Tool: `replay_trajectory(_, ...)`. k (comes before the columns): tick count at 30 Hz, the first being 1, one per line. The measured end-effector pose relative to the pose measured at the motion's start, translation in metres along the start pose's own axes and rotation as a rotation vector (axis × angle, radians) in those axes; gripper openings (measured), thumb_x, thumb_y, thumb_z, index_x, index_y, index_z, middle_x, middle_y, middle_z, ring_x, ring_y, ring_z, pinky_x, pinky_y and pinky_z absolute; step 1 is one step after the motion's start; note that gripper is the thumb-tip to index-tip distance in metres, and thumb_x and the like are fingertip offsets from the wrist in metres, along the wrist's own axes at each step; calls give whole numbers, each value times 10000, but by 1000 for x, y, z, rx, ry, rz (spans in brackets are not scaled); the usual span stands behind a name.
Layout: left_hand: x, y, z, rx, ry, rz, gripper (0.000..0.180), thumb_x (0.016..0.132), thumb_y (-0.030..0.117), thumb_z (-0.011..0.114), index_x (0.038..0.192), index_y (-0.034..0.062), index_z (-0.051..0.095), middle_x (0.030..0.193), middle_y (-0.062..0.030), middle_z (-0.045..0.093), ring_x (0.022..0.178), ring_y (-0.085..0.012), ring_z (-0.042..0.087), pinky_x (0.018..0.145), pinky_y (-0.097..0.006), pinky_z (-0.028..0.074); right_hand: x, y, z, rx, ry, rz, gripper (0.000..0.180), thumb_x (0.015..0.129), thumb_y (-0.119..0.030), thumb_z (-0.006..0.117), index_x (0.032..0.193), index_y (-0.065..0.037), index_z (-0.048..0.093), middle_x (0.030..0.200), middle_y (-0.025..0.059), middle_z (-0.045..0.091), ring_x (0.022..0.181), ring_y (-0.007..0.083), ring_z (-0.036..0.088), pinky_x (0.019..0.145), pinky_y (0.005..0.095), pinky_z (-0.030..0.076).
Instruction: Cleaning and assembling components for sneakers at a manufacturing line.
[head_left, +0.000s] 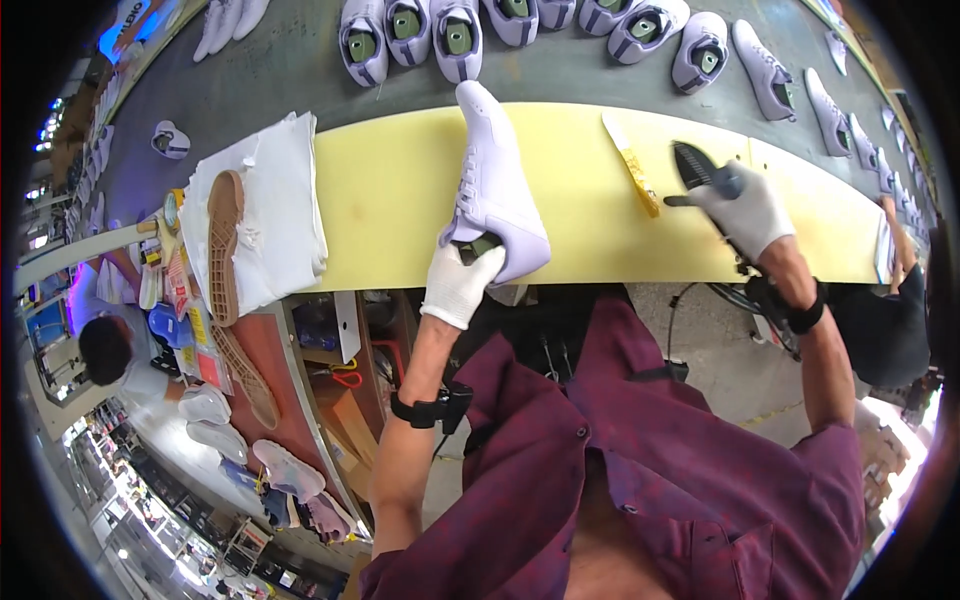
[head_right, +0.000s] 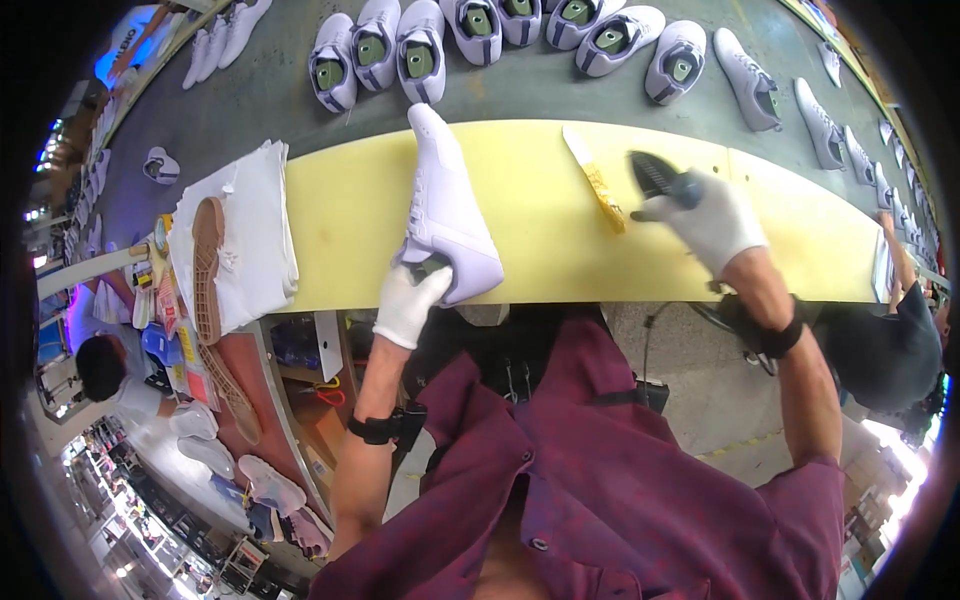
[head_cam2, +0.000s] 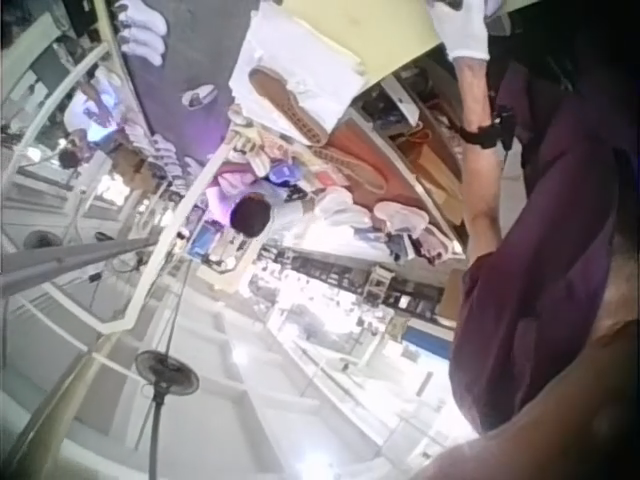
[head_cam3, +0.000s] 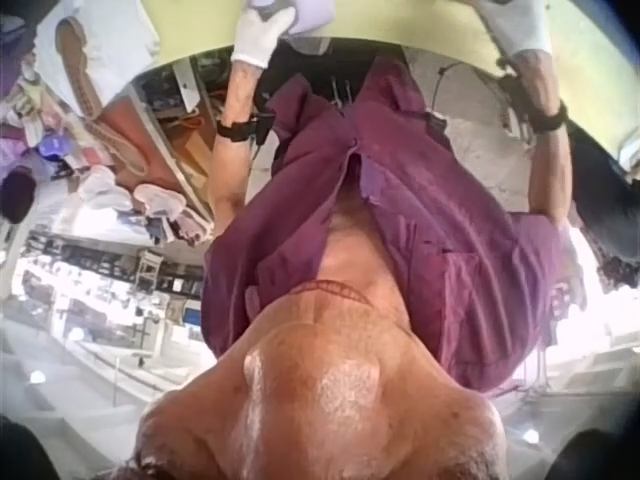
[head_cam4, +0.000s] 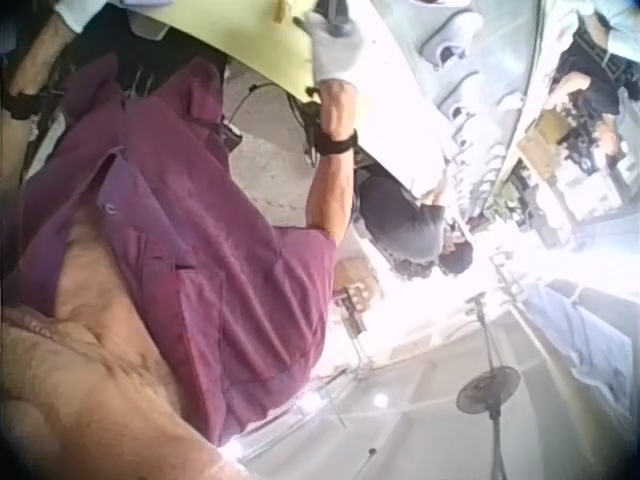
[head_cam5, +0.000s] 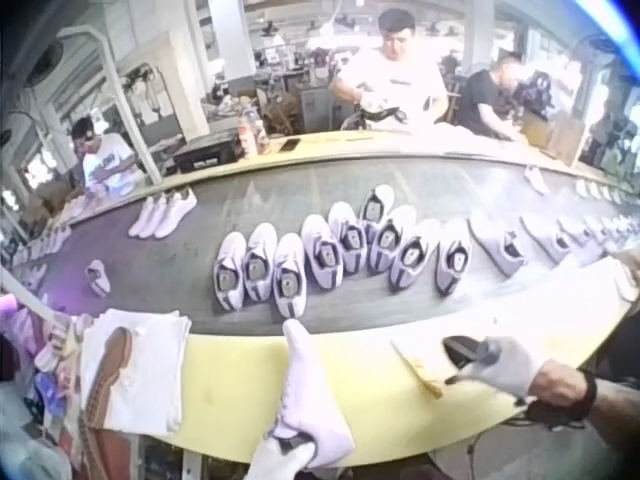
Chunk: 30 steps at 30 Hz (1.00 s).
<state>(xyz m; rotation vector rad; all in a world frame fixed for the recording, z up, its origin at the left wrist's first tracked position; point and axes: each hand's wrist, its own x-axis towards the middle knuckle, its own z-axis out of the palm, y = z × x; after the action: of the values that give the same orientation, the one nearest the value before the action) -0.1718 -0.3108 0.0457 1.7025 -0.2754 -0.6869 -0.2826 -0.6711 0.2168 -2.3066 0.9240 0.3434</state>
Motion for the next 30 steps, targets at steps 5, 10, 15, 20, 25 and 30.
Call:
replay_trajectory(5,35,18,60,429,397,-149,1001,688,490,910,1456,47,446,1145,-210,748,1030,-371,752,884,-442,596,88,152,-30,-26,216,-61,363,931,-322,786,942,25,678,746,43,634,692,123,517,627,358,468)
replay_trajectory(10,56,88,66,339,333,-209,763,816,386,817,1423,45,507,1150,-195,743,1045,-369,740,913,-453,583,121,181,-29,-174,246,-5,400,926,-339,766,1088,11,658,850,156,704,795,265,665,771,391,531)
replay_trajectory(15,72,79,-14,-952,249,-362,629,891,217,821,1438,8,591,1285,-68,679,1144,-168,653,1013,-355,525,124,160,-34,-202,428,-185,394,899,-199,789,1220,-21,644,976,154,708,872,304,687,828,406,549)
replay_trajectory(20,186,154,-185,-17,590,-312,708,783,294,911,1306,-86,623,1188,-112,703,993,-180,671,878,-336,570,134,52,-14,122,368,-368,340,868,2,764,1192,-27,665,1024,123,702,891,260,682,841,367,556)
replay_trajectory(25,339,134,-380,921,842,-233,859,742,420,830,1412,-24,527,1265,-284,703,1169,-415,701,1014,-481,545,140,-94,36,-77,-47,-716,338,796,1,804,1106,-32,675,945,123,679,880,310,692,774,399,544)
replay_trajectory(30,370,98,-400,1482,950,129,940,782,502,782,1523,22,460,1376,-287,652,1273,-454,634,1083,-493,504,140,-110,38,-47,-102,-715,307,794,8,798,1073,-31,676,918,126,671,839,324,674,755,417,538)
